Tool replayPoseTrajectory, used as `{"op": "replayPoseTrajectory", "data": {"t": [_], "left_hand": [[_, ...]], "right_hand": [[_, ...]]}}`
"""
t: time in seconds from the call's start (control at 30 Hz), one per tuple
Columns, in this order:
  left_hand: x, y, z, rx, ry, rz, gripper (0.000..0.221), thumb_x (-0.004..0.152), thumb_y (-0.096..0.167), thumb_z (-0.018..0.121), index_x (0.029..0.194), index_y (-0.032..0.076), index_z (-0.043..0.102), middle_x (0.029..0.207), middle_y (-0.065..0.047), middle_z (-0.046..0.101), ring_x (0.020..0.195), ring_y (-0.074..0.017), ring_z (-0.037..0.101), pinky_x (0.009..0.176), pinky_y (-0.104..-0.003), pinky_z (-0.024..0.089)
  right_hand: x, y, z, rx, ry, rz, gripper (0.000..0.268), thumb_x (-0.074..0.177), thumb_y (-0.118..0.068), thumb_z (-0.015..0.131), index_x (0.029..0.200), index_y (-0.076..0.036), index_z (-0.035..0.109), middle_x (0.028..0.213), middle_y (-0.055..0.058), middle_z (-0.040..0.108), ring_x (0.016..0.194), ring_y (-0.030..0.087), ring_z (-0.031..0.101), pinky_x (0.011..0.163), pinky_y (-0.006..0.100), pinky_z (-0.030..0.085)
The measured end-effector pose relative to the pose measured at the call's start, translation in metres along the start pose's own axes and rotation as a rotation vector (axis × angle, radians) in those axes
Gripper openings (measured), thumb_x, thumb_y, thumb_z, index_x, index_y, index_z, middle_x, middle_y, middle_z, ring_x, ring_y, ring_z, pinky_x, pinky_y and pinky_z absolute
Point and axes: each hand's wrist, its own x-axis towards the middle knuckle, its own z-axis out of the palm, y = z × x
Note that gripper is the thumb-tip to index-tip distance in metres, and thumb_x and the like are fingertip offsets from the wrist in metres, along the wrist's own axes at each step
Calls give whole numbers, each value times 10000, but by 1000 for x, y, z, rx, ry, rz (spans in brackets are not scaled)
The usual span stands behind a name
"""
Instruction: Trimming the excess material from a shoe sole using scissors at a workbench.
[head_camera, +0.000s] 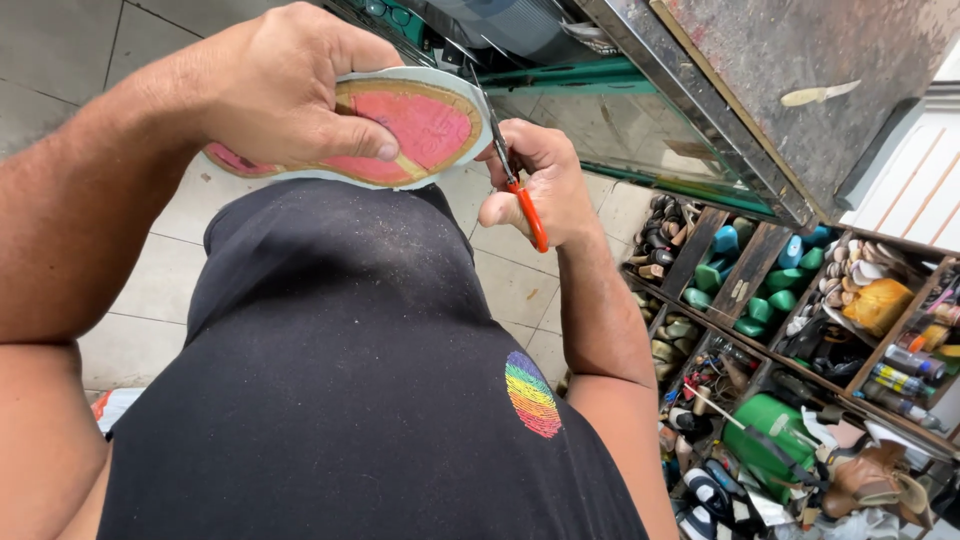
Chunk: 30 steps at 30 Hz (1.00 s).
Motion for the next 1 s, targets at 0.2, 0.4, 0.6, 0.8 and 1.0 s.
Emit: {"op": "replayPoseTrajectory", "data": {"t": [0.2,0.4,0.6,0.8,1.0], "left_hand": [[16,-4,11,254,16,85,157,803,253,766,899,149,696,706,-18,619,635,-182,555,581,-358,445],[27,5,20,279,31,107,248,815,256,779,756,107,589,626,-22,525,571,-176,481,526,-361,403],[33,19,26,283,6,52,133,822,242,761,828,139,676,664,-19,596,597,-166,535,550,-347,431],[48,11,33,230,64,-38,162,855,274,768,995,197,740,712,3,697,665,-158,627,627,-336,486],[89,8,58,-439,552,117,337,907,203,724,1228,108,689,1016,-92,807,803,-202,834,578,-255,705]], "right_hand": [[-3,10,-19,9,-74,-4,638,758,-705,710,841,-90,561,709,-47,444,651,99,321,606,277,274],[-9,23,-42,-28,-99,-14,647,767,-710,699,943,-88,655,674,-42,426,616,94,325,603,274,283],[-17,41,-65,-26,-140,14,601,755,-659,738,915,-84,673,660,-22,434,607,95,320,589,274,271],[-21,59,-89,-65,-6,-31,414,791,-353,901,959,-55,668,682,-27,444,649,94,381,616,267,344],[2,64,-46,392,47,-9,447,942,-470,782,1175,-143,586,1033,27,666,824,142,583,719,282,485]]}}
